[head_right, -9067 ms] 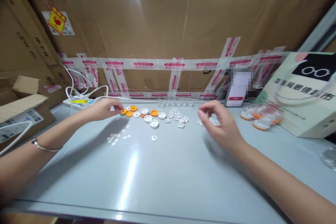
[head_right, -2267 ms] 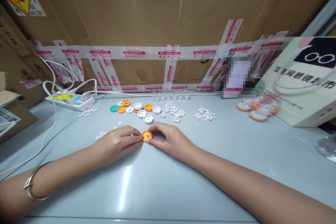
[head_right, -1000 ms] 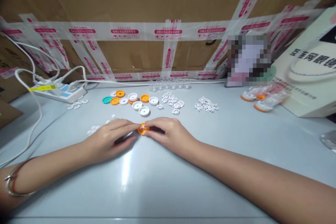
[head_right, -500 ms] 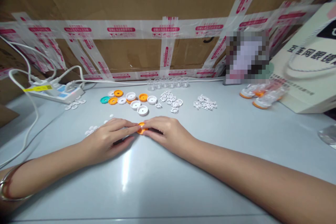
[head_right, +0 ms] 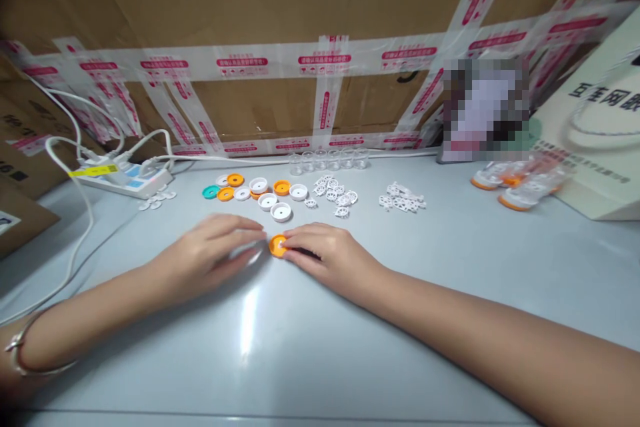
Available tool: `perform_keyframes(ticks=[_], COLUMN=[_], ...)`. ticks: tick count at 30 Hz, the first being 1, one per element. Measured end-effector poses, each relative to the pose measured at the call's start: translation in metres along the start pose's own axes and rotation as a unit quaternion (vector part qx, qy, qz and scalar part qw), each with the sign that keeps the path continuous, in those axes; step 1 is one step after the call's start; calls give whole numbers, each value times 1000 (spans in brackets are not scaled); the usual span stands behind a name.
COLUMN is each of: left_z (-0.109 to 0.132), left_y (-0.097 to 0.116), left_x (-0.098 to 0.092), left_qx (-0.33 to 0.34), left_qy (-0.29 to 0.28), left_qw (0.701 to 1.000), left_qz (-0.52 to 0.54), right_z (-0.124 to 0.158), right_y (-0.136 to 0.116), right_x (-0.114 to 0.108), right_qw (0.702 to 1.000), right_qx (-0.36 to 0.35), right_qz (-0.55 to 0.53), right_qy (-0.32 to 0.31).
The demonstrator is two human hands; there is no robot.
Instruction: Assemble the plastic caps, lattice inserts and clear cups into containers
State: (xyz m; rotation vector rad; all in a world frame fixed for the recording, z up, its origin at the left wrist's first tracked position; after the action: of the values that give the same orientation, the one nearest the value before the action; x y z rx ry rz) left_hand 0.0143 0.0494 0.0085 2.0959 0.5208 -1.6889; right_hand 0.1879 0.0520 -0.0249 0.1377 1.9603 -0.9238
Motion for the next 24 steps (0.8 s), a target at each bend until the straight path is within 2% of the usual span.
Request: perform_keyframes(ticks=[2, 4, 6, 8, 12, 15, 24], left_z=[3, 6, 10, 11, 9, 7, 7], left_y=[-21, -46, -66, -77, -80, -79, -65], left_x=[-13, -20, -21, -17, -2, 2, -3], left_qx=[-57, -141, -206, -237, -274, -305, -265], left_qy=[-1, -42, -88, -125, -178, -180, -197], left_qw=[998, 989, 973, 959, 937, 927, 943], left_qz=[9, 27, 61, 90, 126, 126, 31], right_z=[1, 1, 1, 1, 1, 1, -1], right_y=[0, 1, 1, 2, 2, 1, 0], right_x=[0, 0, 0, 0, -1, -1, -2], right_qw=[1000, 1000, 999, 998, 994, 994, 996], right_qx=[6, 13, 30, 62, 94, 87, 75], right_qz=[-1, -7, -16, -25, -55, -63, -58], right_qy=[3, 6, 4, -2, -3, 1, 1])
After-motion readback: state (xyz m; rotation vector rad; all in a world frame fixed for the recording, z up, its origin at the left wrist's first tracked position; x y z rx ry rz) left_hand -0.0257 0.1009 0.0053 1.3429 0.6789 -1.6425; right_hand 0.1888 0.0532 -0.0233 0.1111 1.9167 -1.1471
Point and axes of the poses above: each hand's wrist, its own z-axis away from the middle knuckle, its own x-axis out of the palm, y = z × x, the point moved 4 cm from there along -z, towards the middle knuckle, and after that the axes turned 13 degrees about -y, right-handed, at the moved point
